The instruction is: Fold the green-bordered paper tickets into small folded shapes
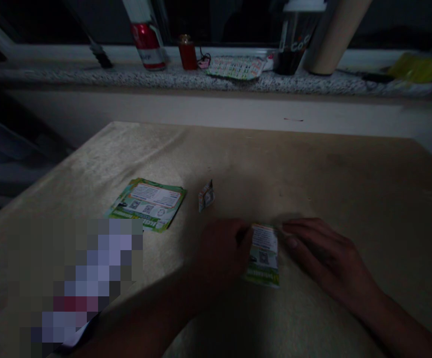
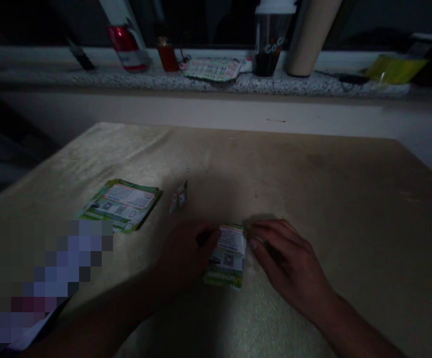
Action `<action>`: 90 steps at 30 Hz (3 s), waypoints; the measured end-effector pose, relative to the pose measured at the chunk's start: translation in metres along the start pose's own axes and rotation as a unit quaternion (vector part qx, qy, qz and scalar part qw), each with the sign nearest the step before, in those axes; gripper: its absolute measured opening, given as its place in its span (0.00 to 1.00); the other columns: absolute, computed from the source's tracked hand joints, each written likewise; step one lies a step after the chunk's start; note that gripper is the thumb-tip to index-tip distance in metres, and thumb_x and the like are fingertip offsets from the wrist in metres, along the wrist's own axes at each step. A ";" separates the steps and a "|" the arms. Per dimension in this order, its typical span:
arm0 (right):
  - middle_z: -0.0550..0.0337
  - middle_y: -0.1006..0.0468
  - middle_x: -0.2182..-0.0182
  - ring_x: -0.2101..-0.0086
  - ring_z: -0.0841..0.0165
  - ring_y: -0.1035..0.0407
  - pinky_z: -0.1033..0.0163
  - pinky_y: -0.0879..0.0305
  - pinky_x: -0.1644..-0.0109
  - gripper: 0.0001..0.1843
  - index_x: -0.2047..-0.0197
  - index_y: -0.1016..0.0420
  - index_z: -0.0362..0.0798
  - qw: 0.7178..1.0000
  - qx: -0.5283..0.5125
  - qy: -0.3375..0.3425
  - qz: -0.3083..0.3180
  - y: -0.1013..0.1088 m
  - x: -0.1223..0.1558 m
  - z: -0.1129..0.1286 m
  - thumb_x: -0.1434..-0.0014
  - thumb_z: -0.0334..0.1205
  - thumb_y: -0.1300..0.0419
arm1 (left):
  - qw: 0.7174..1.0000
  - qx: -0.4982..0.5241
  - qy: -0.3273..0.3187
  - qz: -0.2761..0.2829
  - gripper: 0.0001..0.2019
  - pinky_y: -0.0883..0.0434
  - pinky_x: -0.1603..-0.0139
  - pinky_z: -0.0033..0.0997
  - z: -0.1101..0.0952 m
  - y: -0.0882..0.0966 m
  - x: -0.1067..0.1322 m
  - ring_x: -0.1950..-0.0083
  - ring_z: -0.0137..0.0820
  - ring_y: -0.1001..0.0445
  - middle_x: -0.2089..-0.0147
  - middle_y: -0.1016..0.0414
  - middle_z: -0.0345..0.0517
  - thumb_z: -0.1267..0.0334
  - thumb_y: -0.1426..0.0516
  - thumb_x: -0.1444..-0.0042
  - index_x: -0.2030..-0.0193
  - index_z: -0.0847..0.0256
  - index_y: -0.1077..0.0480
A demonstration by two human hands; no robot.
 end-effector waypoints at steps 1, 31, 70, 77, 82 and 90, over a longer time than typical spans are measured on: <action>0.52 0.20 0.53 0.51 0.59 0.26 0.50 0.26 0.49 0.11 0.51 0.21 0.52 0.999 0.024 0.037 0.005 0.001 0.000 0.005 0.34 0.34 0.41 | 0.999 -0.044 -0.020 -0.007 0.14 0.30 0.61 0.37 -0.003 0.001 -0.002 0.65 0.37 0.24 0.68 0.20 0.47 0.57 0.46 0.35 0.65 0.61 0.22; 0.56 0.26 0.40 0.39 0.47 0.36 0.38 0.38 0.41 0.12 0.56 0.18 0.58 0.984 0.158 0.056 0.059 -0.024 0.013 -0.005 0.45 0.43 0.28 | 0.944 -0.288 -0.161 0.012 0.10 0.29 0.55 0.44 -0.030 -0.023 0.010 0.55 0.44 0.26 0.56 0.25 0.51 0.66 0.45 0.34 0.48 0.57 0.30; 0.47 0.46 0.27 0.32 0.40 0.47 0.36 0.42 0.33 0.50 0.31 0.35 0.56 0.960 0.099 -0.061 0.255 -0.030 -0.084 -0.065 0.57 0.37 0.24 | 0.933 -0.300 -0.193 0.049 0.15 0.30 0.54 0.47 -0.033 -0.028 0.011 0.54 0.45 0.27 0.52 0.27 0.53 0.66 0.45 0.35 0.43 0.53 0.30; 0.49 0.25 0.41 0.44 0.56 0.27 0.48 0.30 0.40 0.25 0.38 0.29 0.50 0.988 0.064 -0.048 0.133 0.000 -0.065 -0.047 0.39 0.37 0.38 | 0.949 -0.260 -0.169 0.055 0.16 0.30 0.52 0.47 -0.028 -0.024 0.007 0.53 0.44 0.25 0.52 0.23 0.54 0.70 0.47 0.35 0.43 0.58 0.29; 0.54 0.21 0.45 0.45 0.57 0.27 0.46 0.30 0.41 0.24 0.42 0.26 0.55 0.988 0.102 0.073 0.096 -0.002 -0.021 -0.002 0.40 0.31 0.39 | 0.996 0.003 -0.090 0.002 0.15 0.28 0.49 0.44 -0.013 -0.002 0.000 0.53 0.40 0.23 0.51 0.20 0.50 0.68 0.50 0.33 0.45 0.59 0.27; 0.51 0.17 0.56 0.53 0.57 0.24 0.48 0.28 0.48 0.15 0.49 0.23 0.49 0.977 0.034 0.206 -0.043 0.006 -0.004 0.037 0.39 0.28 0.37 | 0.918 0.380 0.115 -0.015 0.11 0.28 0.68 0.29 0.020 0.002 -0.002 0.68 0.31 0.25 0.67 0.23 0.42 0.59 0.44 0.40 0.57 0.62 0.25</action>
Point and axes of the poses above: each hand's wrist, its own x-axis away from the middle knuckle, its own y-axis out of the back of the hand, z = x × y, the point moved 9 cm from there along -x, towards the middle knuckle
